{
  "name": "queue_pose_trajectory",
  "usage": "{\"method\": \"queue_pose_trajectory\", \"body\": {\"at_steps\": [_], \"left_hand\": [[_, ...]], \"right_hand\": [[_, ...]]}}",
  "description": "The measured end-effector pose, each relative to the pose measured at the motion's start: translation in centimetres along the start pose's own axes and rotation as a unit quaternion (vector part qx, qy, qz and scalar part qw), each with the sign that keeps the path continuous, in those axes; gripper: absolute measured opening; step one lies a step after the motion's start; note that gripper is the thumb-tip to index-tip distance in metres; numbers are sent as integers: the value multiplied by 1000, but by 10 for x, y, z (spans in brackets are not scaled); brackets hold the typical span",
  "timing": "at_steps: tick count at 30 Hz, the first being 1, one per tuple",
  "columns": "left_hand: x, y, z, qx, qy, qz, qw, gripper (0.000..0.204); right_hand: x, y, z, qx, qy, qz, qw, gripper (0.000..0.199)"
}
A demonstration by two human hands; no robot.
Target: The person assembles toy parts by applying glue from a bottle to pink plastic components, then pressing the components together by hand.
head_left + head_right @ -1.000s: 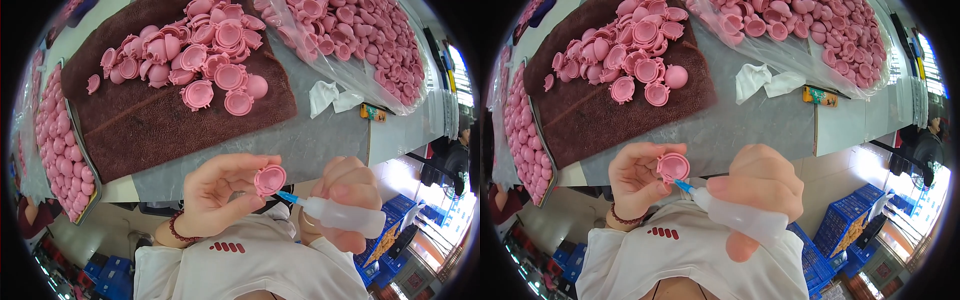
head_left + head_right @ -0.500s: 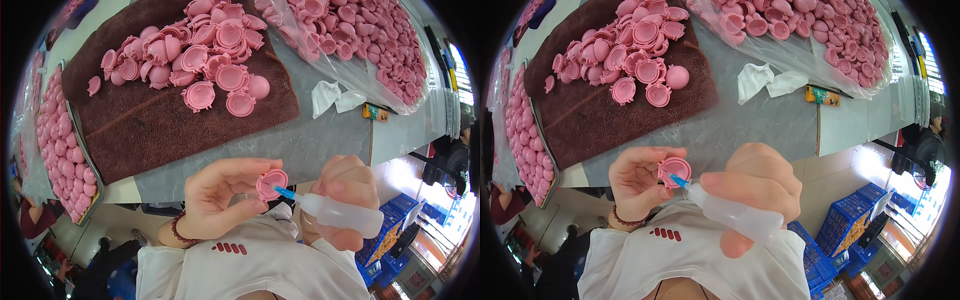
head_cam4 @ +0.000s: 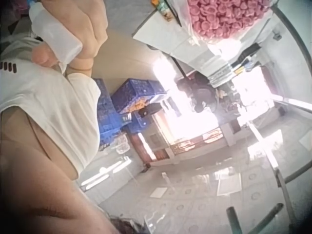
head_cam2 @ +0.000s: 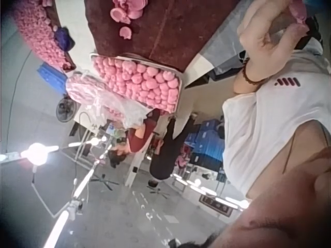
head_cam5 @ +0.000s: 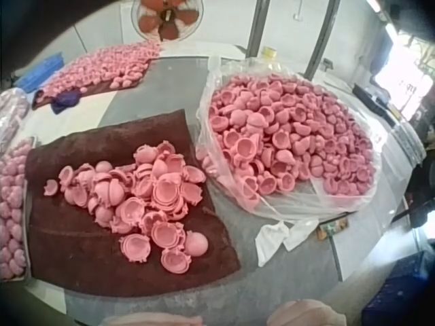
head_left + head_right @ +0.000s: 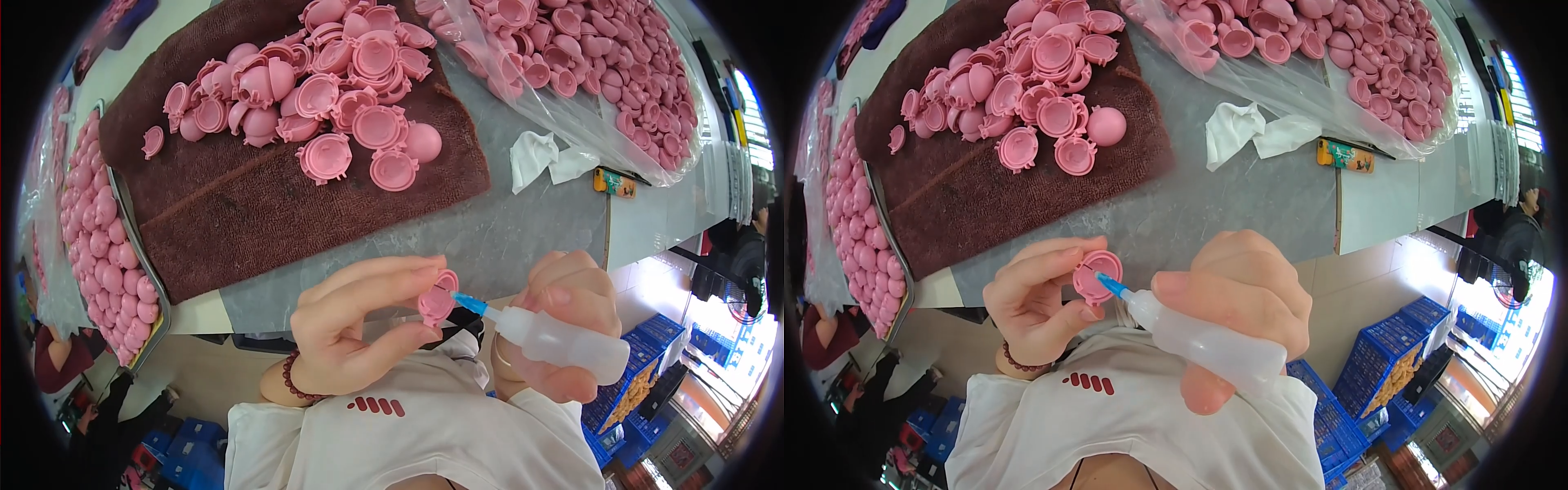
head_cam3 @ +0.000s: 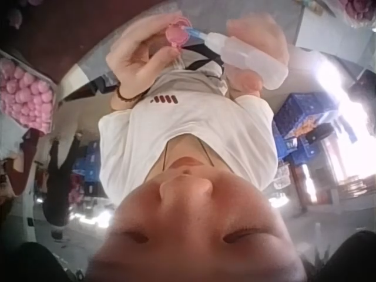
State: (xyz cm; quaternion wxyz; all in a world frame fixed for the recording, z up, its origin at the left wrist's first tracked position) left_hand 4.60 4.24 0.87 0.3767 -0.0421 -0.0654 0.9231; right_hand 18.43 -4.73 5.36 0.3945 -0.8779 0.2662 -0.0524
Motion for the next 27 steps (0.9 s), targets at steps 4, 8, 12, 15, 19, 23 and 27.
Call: {"method": "queue_pose_trajectory", "body": {"at_steps": [4,8,12,15,19,23,27], "left_hand": [[4,-3,11,-75,-136,24,988,39],[0,-3,14,-109,-184,48,976,39],[2,-2,7,-126,-111,12,986,37],[-9,-4,-3,24,297,-61,952,36],[-18,-4,-3,105,362,-110,920,23],[-24,-3,-10,97,491,-177,848,29],[-28,-6,-6,127,509,-174,833,27]], "right_hand": [[-2,1,1,-9,6,-16,1000,62],[11,4,1,23,-24,-12,999,63],[70,16,-4,-20,188,171,967,45],[142,4,-9,-135,249,252,925,35],[225,9,-13,-190,347,268,878,36],[243,13,1,-221,380,256,861,44],[176,-17,-40,79,540,277,791,28]]}}
Point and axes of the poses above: each hand's wrist, its own y-axis away from the middle knuckle, its own x-axis out of the back of the hand, z = x × y, the point moved 6 cm from there along -y, towards the middle knuckle, and after that the axes turned 11 degrees about -y, right-handed, at the moved point
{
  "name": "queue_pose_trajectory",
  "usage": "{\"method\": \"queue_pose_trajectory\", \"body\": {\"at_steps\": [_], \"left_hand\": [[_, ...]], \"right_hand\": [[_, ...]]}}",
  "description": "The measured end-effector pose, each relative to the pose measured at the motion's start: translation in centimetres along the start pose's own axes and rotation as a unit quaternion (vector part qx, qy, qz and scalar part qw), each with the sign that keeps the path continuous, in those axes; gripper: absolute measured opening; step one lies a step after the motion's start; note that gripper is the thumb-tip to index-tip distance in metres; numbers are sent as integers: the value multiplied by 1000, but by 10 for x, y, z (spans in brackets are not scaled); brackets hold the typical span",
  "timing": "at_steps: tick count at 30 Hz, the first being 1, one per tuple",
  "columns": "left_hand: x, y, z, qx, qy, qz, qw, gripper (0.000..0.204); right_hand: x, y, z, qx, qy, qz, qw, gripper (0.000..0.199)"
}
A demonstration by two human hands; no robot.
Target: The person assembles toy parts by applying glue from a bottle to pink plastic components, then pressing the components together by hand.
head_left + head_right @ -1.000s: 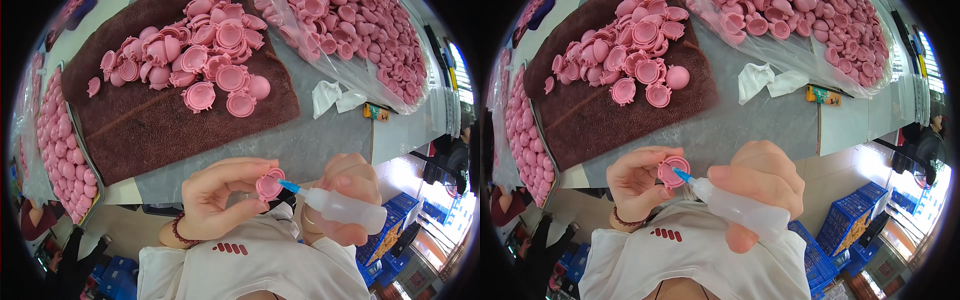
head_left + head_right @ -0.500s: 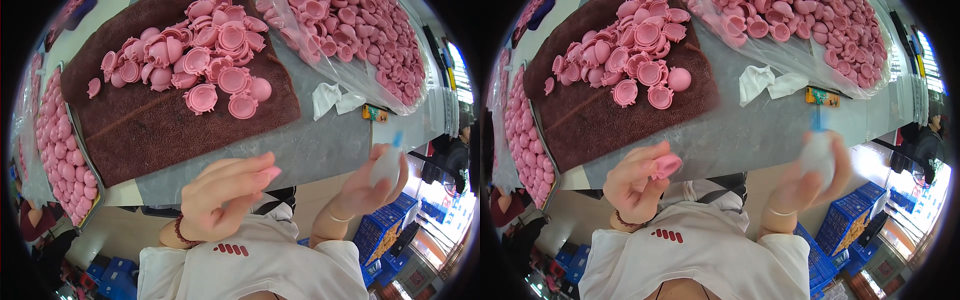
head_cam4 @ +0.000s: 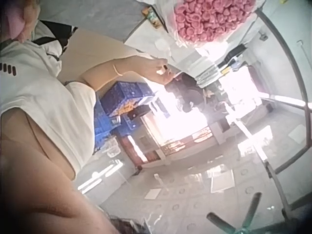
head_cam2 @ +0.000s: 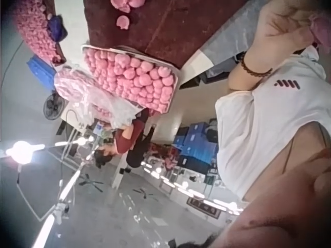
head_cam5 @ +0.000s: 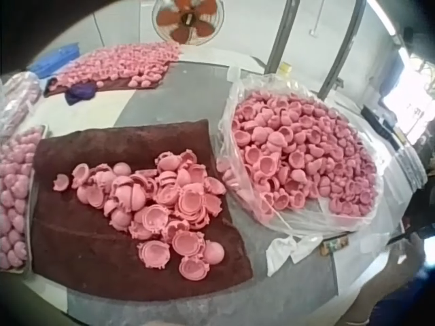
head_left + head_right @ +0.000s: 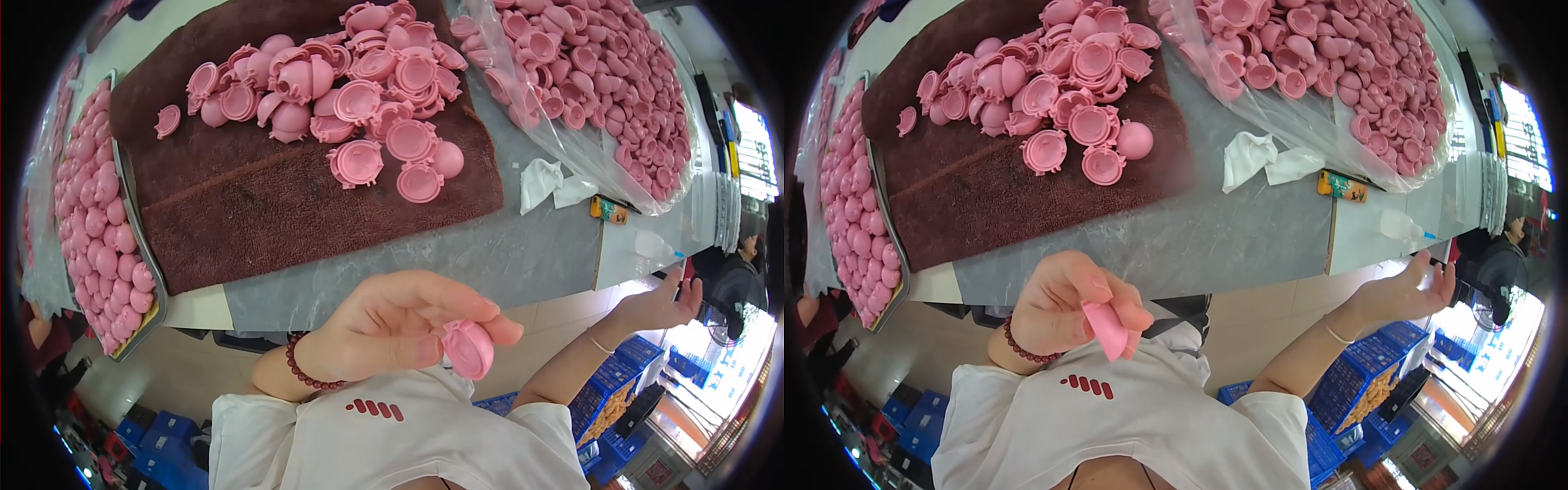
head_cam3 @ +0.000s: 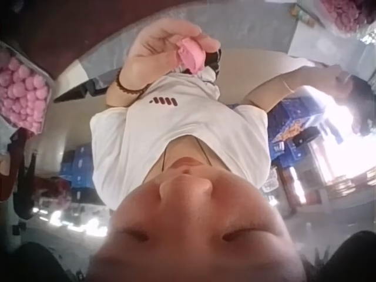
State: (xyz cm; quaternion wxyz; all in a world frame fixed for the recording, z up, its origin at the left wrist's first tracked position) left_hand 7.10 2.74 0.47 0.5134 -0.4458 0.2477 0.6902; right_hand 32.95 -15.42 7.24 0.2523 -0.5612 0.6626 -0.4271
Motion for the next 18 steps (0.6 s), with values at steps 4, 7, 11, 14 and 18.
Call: {"method": "queue_pose_trajectory", "body": {"at_steps": [4,7,11,14,18], "left_hand": [[-1,6,-2,8,1,-4,1000,31],[2,11,-8,16,75,-7,997,36],[-1,10,-16,33,188,-48,980,45],[-4,11,-19,53,239,-41,969,48],[-7,11,-21,67,275,-40,958,48]], "right_hand": [[-65,-4,-37,123,65,-281,950,25],[-127,3,-27,139,74,-444,882,25],[-139,2,-8,121,138,-490,852,27],[-135,4,-5,117,135,-507,843,27],[-131,13,-14,64,150,-488,857,23]]}}
Point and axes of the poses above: each hand's wrist, its own y-axis away from the middle knuckle, its own x-axis out of the back of the hand, z = x × y, the point moved 6 cm from there along -y, towards the middle knuckle, and after that the axes turned 11 degrees about -y, right-handed, at the moved point
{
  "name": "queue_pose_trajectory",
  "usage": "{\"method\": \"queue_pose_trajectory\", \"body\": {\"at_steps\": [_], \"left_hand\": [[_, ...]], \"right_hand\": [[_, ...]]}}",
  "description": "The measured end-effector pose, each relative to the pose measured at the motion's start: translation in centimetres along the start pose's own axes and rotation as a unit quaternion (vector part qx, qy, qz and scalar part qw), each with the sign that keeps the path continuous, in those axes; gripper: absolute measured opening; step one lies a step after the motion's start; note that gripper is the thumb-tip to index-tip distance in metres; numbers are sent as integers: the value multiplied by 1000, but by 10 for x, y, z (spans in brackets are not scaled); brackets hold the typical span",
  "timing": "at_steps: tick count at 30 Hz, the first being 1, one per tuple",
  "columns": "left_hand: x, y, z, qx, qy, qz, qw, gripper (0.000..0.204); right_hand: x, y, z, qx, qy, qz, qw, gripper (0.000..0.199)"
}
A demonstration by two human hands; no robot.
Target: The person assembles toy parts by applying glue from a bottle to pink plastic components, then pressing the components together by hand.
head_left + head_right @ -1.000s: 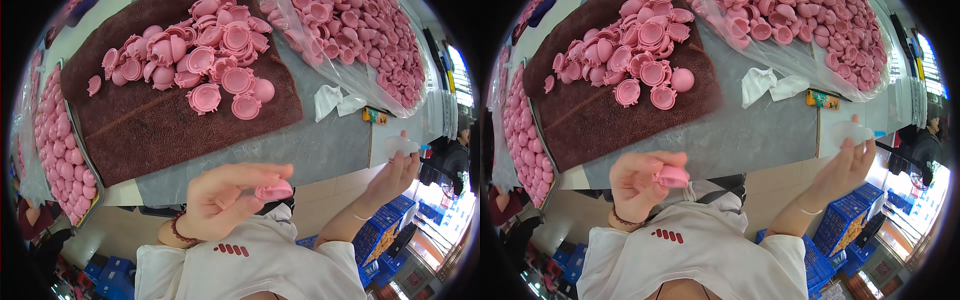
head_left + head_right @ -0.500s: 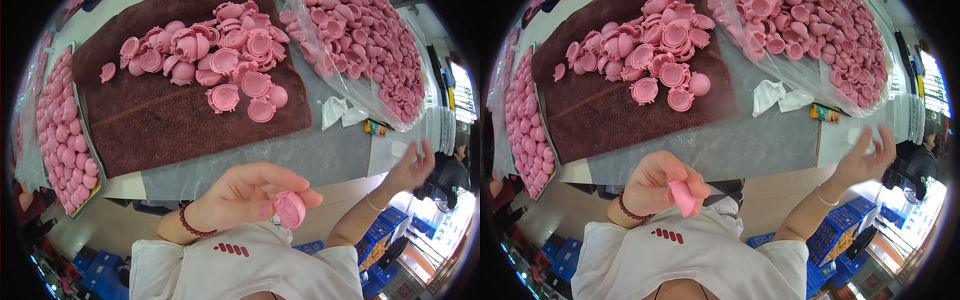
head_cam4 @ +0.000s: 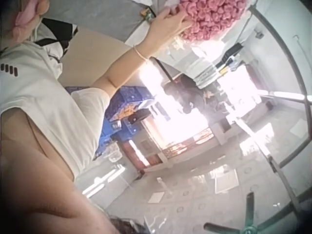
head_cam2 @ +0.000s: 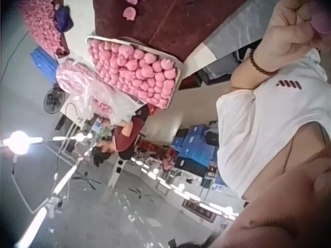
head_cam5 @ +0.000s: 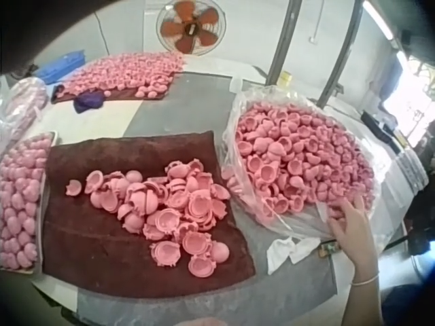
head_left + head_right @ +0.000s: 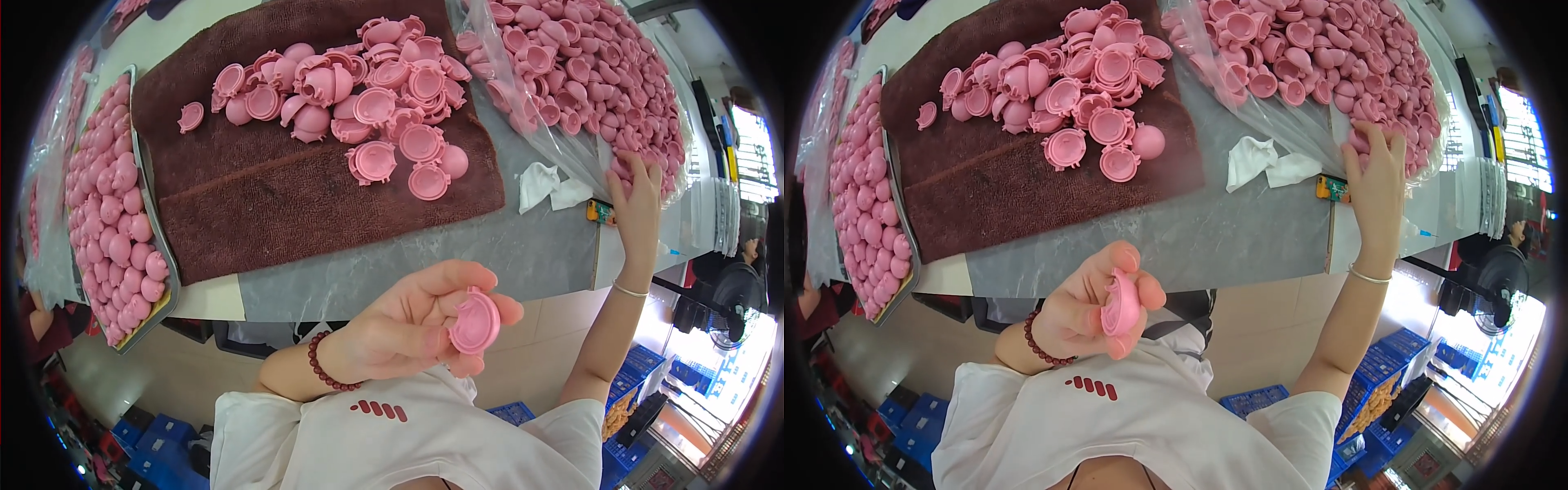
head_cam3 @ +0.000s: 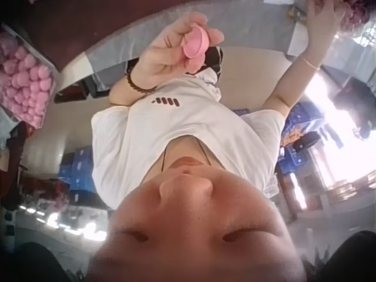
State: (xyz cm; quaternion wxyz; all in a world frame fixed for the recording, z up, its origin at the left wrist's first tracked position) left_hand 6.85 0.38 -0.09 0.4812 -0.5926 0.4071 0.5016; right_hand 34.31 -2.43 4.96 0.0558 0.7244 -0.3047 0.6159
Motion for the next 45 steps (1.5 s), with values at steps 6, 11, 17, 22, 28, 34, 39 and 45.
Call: {"method": "queue_pose_trajectory", "body": {"at_steps": [6,11,17,22,28,34,39,45], "left_hand": [[2,1,7,-38,-203,58,977,48],[-2,10,26,-121,-441,153,876,51],[-6,14,41,-192,-565,148,789,52],[-7,16,43,-193,-579,143,779,49],[-6,18,43,-178,-625,161,743,55],[-12,14,49,-248,-673,155,679,42],[-17,7,43,-207,-754,162,602,37],[-12,9,41,-208,-765,165,586,36]], "right_hand": [[8,-6,-5,65,-52,28,996,25],[22,21,-44,55,-270,31,961,29],[-30,74,-108,-5,-520,-279,807,33],[-20,73,-110,108,-270,-192,937,35],[-15,74,-114,99,-347,-191,913,39],[-12,78,-111,138,-371,-149,906,38],[-1,86,-139,192,-499,-79,842,38],[-13,87,-141,212,-515,-85,826,38]]}}
Point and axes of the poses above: each hand's wrist, its own y-axis away from the middle knuckle, its own x-axis out of the back of the hand, z = x × y, the point moved 6 cm from there along -y, towards the middle knuckle, and after that the axes turned 11 degrees about -y, right-handed, at the moved point
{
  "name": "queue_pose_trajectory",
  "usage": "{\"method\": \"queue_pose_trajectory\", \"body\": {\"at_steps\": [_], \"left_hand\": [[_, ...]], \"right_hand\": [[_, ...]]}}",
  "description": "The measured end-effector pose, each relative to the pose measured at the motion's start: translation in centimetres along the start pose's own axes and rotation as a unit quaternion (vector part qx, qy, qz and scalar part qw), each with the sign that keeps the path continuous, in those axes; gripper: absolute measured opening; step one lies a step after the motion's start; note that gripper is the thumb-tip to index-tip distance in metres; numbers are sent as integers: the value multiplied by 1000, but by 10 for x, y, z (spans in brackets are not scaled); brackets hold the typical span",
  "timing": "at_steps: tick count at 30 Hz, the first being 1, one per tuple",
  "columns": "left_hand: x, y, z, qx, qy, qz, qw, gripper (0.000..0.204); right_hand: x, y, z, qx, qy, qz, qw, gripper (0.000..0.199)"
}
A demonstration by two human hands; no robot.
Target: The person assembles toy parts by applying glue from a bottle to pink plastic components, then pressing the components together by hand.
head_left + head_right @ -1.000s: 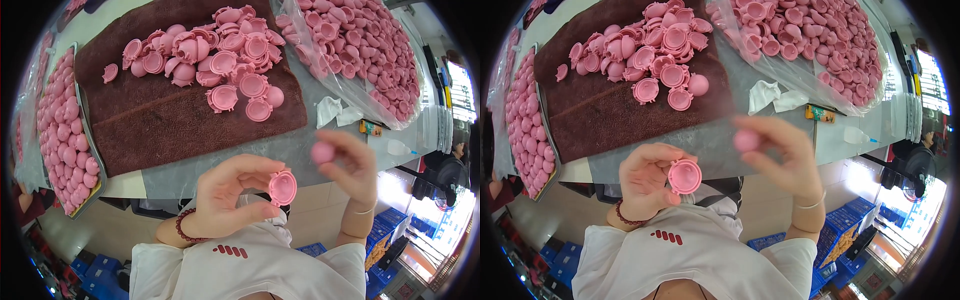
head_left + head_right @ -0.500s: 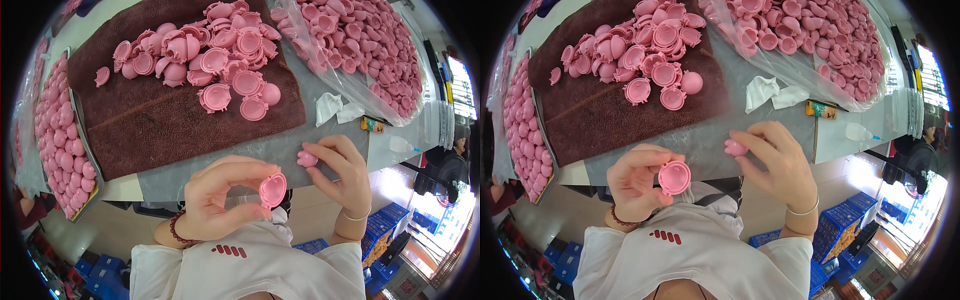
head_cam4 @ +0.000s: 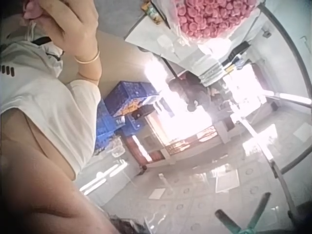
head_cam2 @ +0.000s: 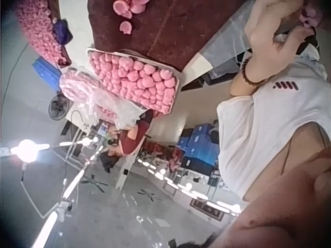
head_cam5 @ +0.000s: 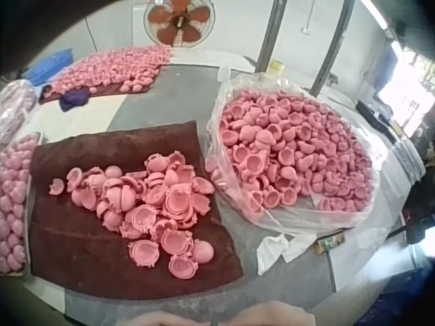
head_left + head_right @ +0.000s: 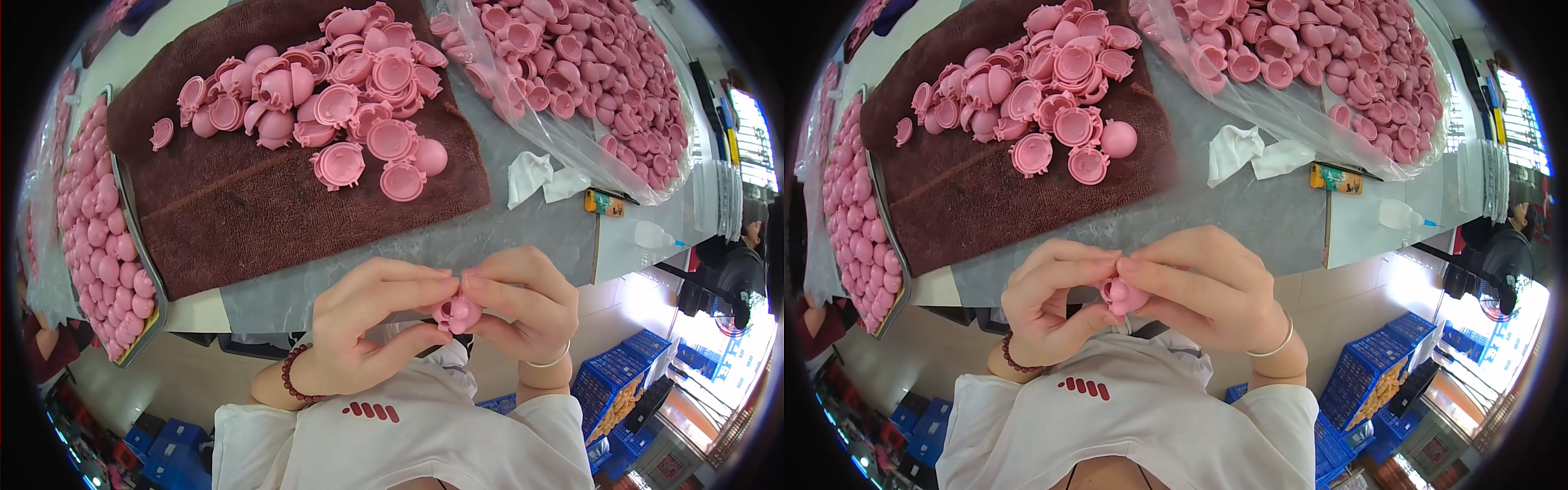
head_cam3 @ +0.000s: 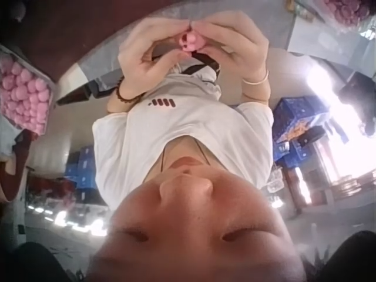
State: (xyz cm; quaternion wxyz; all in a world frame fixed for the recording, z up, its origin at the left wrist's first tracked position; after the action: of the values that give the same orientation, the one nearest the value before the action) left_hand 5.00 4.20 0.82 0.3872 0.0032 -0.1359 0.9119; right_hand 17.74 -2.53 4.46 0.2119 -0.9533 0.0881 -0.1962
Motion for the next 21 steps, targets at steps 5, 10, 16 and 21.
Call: {"method": "queue_pose_trajectory", "body": {"at_steps": [5,10,16,21], "left_hand": [[-4,4,-4,45,63,-2,997,36],[-4,0,-4,23,35,-9,999,39],[-3,-6,-3,8,35,-1,999,46],[-1,-2,-2,-38,6,-13,999,48]], "right_hand": [[0,4,-1,32,22,-1,999,38],[-1,13,-5,41,84,39,995,35],[-12,20,-11,123,66,41,989,28],[-8,22,-10,93,55,61,992,28]]}}
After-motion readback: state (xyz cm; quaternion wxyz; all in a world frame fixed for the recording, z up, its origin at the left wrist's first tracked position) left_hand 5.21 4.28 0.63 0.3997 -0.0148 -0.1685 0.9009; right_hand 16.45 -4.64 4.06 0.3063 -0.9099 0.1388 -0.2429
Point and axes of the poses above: each hand's wrist, its own y-axis away from the middle knuckle, its own x-axis out of the back of the hand, z = x × y, the point moved 6 cm from there along -y, towards the middle knuckle, and after that the axes turned 11 degrees about -y, right-handed, at the moved point
